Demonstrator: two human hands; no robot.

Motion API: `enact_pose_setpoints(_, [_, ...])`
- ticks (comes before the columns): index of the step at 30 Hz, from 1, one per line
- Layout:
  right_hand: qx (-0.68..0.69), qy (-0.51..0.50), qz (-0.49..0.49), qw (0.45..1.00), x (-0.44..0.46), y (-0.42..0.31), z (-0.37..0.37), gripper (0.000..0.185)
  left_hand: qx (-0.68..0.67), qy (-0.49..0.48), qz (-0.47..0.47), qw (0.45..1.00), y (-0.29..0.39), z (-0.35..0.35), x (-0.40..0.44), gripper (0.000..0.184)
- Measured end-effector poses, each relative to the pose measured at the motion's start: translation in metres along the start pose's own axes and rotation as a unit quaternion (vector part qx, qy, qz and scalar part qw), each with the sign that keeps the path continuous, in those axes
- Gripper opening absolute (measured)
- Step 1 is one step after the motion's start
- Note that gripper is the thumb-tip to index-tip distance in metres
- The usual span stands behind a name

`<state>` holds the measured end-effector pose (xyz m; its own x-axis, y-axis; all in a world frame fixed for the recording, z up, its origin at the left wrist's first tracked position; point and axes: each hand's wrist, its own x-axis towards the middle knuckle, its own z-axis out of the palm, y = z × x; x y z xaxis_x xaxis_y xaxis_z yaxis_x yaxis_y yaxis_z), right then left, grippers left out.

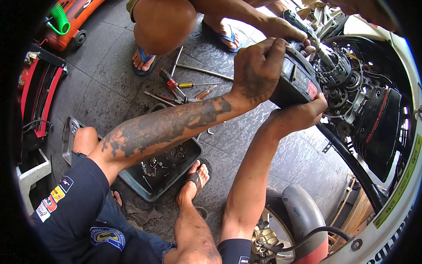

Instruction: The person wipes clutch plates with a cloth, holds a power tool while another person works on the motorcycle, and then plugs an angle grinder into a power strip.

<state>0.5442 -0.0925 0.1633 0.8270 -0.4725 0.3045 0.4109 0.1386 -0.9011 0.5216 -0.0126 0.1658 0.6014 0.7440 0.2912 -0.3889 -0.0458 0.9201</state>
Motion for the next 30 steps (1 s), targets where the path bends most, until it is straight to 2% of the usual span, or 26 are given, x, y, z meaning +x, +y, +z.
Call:
enact_pose_setpoints(14, [-0.006, 0.002, -0.009, 1.000, -0.0016, 0.0026, -0.0021, 0.036, 0.000, 0.011, 0.017, 1.000, -0.0067, 0.0011, -0.0023, 0.028])
enact_pose_setpoints(16, [-0.001, -0.007, 0.007, 1.000, -0.0025, 0.0013, -0.0019, 0.029, -0.019, 0.018, 0.025, 0.999, -0.0063, 0.0016, -0.0028, 0.028])
enact_pose_setpoints(23, [-0.004, 0.003, 0.011, 1.000, -0.0033, -0.0022, 0.0036, 0.031, 0.008, 0.006, 0.018, 1.000, -0.0041, -0.0012, 0.0009, 0.028])
enact_pose_setpoints(29, [0.011, 0.019, 0.006, 1.000, 0.0011, 0.0024, -0.0012, 0.034, -0.019, 0.016, 0.016, 1.000, -0.0041, 0.0019, -0.0029, 0.029])
enact_pose_setpoints(30, [0.005, 0.004, 0.001, 1.000, 0.0027, 0.0023, -0.0020, 0.034, -0.005, 0.017, 0.037, 0.999, -0.0054, 0.0020, -0.0005, 0.029])
